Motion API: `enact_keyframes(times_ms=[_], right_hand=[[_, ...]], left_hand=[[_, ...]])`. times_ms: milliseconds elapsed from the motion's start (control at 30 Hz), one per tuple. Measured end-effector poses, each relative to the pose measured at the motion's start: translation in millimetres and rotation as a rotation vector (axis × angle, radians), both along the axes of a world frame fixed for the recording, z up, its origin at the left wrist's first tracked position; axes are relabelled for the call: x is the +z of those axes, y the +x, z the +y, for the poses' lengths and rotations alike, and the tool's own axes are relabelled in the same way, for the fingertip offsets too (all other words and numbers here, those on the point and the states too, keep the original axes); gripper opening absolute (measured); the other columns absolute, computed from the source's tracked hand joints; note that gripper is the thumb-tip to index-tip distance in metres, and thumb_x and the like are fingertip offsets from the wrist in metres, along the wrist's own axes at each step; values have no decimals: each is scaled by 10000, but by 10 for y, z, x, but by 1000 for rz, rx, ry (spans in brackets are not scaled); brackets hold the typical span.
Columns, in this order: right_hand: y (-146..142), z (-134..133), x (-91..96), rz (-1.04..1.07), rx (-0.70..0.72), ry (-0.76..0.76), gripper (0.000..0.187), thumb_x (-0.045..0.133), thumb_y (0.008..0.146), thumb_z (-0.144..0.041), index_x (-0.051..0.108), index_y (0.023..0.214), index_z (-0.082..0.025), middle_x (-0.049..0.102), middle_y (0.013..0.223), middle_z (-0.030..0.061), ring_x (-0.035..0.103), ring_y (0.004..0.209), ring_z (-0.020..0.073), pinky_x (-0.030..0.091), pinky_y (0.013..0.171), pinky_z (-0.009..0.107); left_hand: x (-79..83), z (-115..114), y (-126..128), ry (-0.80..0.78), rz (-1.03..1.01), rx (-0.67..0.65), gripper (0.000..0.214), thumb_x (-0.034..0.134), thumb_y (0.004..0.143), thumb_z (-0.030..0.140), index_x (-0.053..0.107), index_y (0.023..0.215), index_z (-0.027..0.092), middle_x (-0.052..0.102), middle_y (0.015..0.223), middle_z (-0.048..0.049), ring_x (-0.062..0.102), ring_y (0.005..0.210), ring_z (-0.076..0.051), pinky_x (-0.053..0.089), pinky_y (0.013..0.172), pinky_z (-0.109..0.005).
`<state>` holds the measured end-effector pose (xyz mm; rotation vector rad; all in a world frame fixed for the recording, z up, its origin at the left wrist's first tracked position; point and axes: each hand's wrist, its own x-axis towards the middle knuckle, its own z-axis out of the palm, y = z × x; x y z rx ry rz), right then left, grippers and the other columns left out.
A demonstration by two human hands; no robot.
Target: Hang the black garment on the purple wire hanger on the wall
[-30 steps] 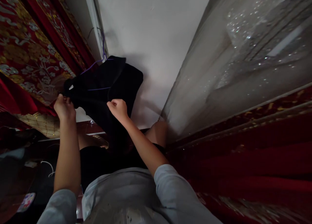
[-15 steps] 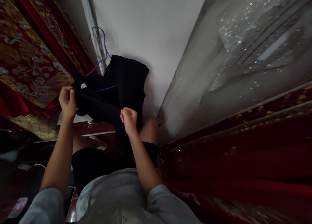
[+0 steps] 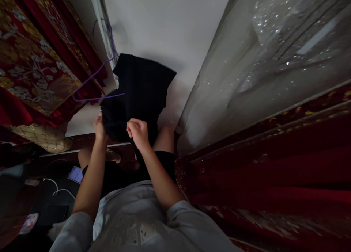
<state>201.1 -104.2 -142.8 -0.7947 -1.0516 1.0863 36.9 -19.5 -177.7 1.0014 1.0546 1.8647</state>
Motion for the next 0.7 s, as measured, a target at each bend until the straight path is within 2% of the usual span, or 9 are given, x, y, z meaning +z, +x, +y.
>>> enact_keyframes(times_ms=[100, 233, 300, 333, 400, 433, 500, 600, 700], right_hand=[[51, 74, -124, 30, -5, -110, 265, 535, 721, -322, 471, 494, -202, 398, 476, -42, 334, 416, 70, 245, 451, 244], [160, 168, -267, -79, 4, -152, 221, 625, 741, -351, 558, 606, -189, 506, 568, -26, 473, 532, 95, 369, 543, 240], [168, 173, -286, -163, 60, -70, 224, 730, 719, -363, 639, 831, -192, 643, 791, 12, 602, 753, 133, 459, 688, 247], [146, 164, -278, -194, 123, -31, 351, 780, 696, -371, 643, 975, -208, 680, 947, 35, 634, 886, 157, 488, 766, 263], [53, 135, -224, -242, 284, 33, 599, 834, 670, -370, 579, 1200, -252, 654, 1216, 69, 635, 1082, 201, 519, 863, 301], [-8, 122, -174, -265, 353, 72, 634, 827, 687, -352, 552, 1252, -265, 632, 1279, 75, 627, 1129, 213, 528, 887, 314], [-116, 120, -28, -344, 409, 161, 503, 752, 756, -283, 575, 1227, -254, 652, 1233, 64, 633, 1110, 217, 537, 894, 322], [-154, 219, 281, -536, 405, 243, 127, 582, 841, -216, 666, 935, -201, 685, 878, 24, 648, 853, 192, 537, 784, 311], [-60, 513, 557, -653, 345, 374, 144, 554, 843, -222, 686, 797, -190, 671, 763, 15, 653, 789, 191, 539, 801, 324]], left_hand=[[-47, -216, 83, -75, 187, -287, 404, 821, 745, 508, 610, 840, 176, 531, 617, 43, 462, 481, -75, 340, 446, -179], [210, -385, 82, 64, 278, -335, 375, 733, 872, 544, 591, 861, 197, 572, 641, 21, 461, 446, -72, 331, 416, -189], [390, -455, 100, 128, 311, -372, 344, 703, 910, 527, 597, 893, 200, 629, 701, -8, 534, 486, -88, 396, 454, -206], [476, -498, 118, 142, 347, -400, 321, 694, 926, 507, 607, 916, 199, 642, 715, -18, 567, 513, -99, 424, 477, -214], [623, -591, 150, 157, 450, -421, 269, 677, 955, 456, 633, 961, 190, 648, 721, -29, 615, 585, -121, 475, 543, -227], [683, -632, 153, 174, 499, -388, 246, 665, 968, 432, 647, 976, 186, 648, 730, -31, 625, 623, -126, 495, 582, -232], [767, -683, 108, 241, 562, -237, 220, 654, 980, 405, 668, 979, 186, 648, 782, -33, 628, 708, -131, 523, 677, -237], [767, -676, -99, 339, 581, -83, 253, 656, 970, 451, 672, 1035, 207, 659, 982, -53, 643, 923, -159, 538, 860, -260], [592, -649, -366, 221, 688, -336, 421, 494, 1020, 572, 654, 1180, 216, 668, 1165, -93, 639, 1111, -220, 519, 1014, -349]])
